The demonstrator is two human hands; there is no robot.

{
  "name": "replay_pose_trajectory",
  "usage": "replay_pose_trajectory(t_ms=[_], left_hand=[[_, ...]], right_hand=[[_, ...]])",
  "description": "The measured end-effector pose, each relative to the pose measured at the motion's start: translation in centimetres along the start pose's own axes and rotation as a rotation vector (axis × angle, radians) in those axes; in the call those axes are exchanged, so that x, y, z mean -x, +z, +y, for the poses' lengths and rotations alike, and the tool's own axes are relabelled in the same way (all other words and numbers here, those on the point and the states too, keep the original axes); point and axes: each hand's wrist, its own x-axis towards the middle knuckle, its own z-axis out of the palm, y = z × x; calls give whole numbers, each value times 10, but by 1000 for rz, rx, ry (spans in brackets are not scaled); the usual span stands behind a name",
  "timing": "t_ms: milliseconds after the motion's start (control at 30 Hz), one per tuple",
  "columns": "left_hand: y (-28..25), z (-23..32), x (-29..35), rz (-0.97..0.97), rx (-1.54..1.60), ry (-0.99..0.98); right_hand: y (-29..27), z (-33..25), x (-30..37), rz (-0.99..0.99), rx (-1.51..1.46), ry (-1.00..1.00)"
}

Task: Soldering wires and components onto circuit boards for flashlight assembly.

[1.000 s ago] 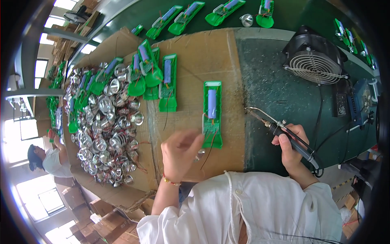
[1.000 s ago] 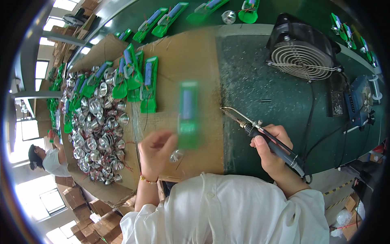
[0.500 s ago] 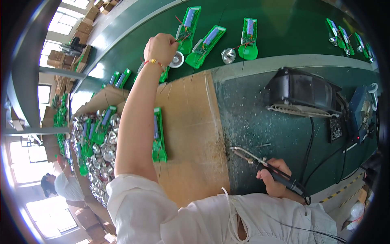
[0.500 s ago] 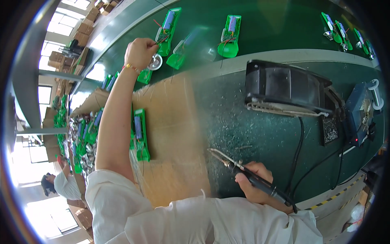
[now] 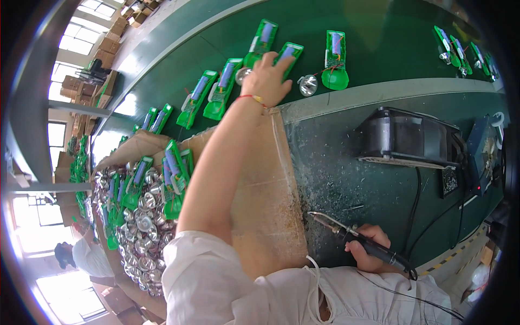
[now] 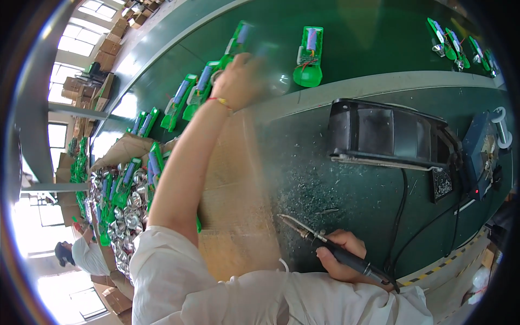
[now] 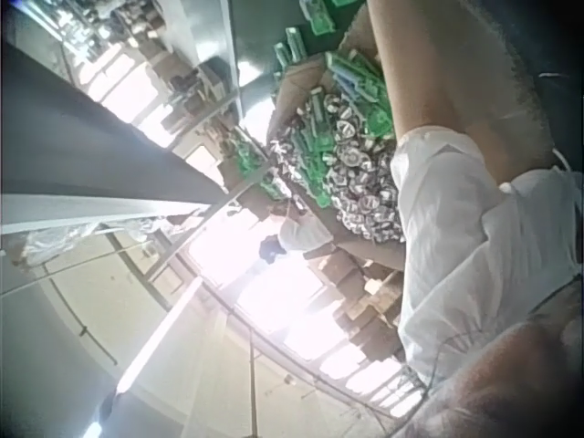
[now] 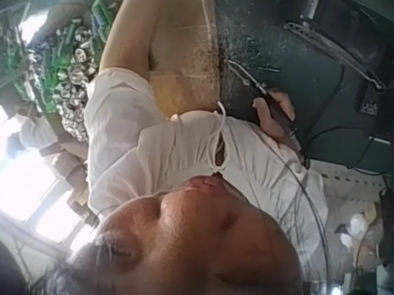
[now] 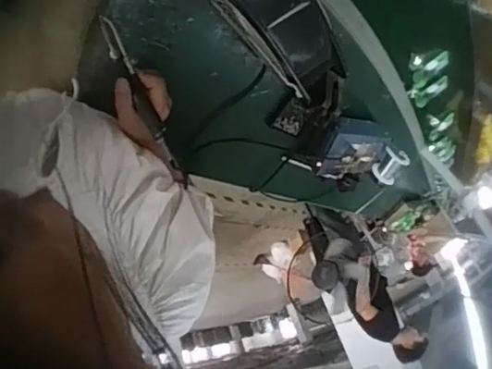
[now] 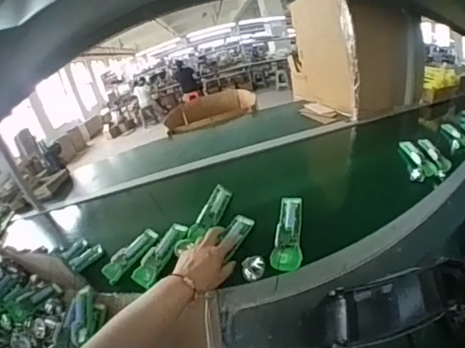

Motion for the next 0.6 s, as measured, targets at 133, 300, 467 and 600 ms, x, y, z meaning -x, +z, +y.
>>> replay_pose_trajectory(t_ms=[133,300,467,600], left_hand=[[4,-4,43,17,65,-128],[-39,75,207,114,332,-304],[-45,110,306,250,374,-449],[-65,56,376,443,31,-587]], right_hand=[[9,-8,5,69,-25,168],[11,-7,5,194,8,127],[14,0,0,169,44,3],[13,-1,3,181,88,-33]])
